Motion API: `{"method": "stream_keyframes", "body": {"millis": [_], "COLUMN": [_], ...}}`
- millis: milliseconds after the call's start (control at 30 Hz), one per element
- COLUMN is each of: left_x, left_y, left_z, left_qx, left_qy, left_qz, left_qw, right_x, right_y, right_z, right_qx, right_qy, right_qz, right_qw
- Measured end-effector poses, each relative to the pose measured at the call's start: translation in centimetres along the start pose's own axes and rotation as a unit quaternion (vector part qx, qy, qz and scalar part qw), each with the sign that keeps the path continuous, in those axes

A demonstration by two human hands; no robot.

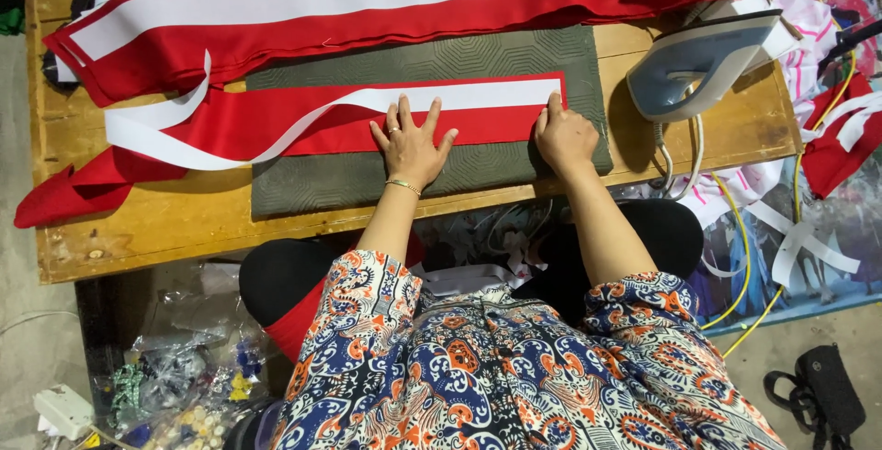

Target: The person irons a long red and white striped fabric on a wooden table. They repeatedly fold the fabric, press it with an iron, and adjust its position to smooth different sections.

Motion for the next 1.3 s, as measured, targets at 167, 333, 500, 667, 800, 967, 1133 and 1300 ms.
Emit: {"method": "stream_keyframes", "body": {"millis": [167,333,500,667,800,967,1133,1300], "left_x": [0.2,0.3,0.3,0.3,0.1,0.1,0.2,0.3], "left_y": [0.4,0.7,0.9,1.2,1.3,1.4,1.6,1.6], "left_z": [-0.2,-0.2,-0.2,-0.3,-0.5,-0.9,-1.0,-0.9], "left_qx": [-0.001,-0.014,-0.009,-0.010,-0.012,-0.021,-0.029,-0.020], "left_qy": [0.012,0.010,0.007,0.001,0.017,0.022,0.027,0.029], "left_qz": [0.005,0.010,0.026,0.023,0.054,0.058,0.063,0.067], "left_qw": [1.000,1.000,1.000,1.000,0.998,0.998,0.997,0.997], "right_x": [-0.2,-0.5,-0.2,-0.3,-0.3,-0.2,-0.4,-0.6], "right_y": [-0.5,-1.0,-1.2,-1.0,-1.0,-0.6,-0.3,-0.2], "right_z": [-0.3,-0.8,-0.6,-0.7,-0.5,-0.5,-1.6,-1.6], "right_qx": [-0.003,0.009,0.012,0.005,0.004,-0.004,-0.052,-0.059], "right_qy": [0.007,0.007,0.004,-0.004,-0.007,-0.022,-0.035,-0.053], "right_qz": [-0.007,-0.003,-0.010,-0.018,-0.023,-0.020,0.008,0.018], "right_qw": [1.000,1.000,1.000,1.000,1.000,1.000,0.998,0.997]}}
Point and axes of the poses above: each hand's wrist, its own x-axis away from the middle knuckle, its own y-axis out of the back of the hand, z = x × y, the point moved 1 cm from there along -x, towards the middle knuckle, and after that the axes turned 12 degrees about -x, right-handed, at the moved point
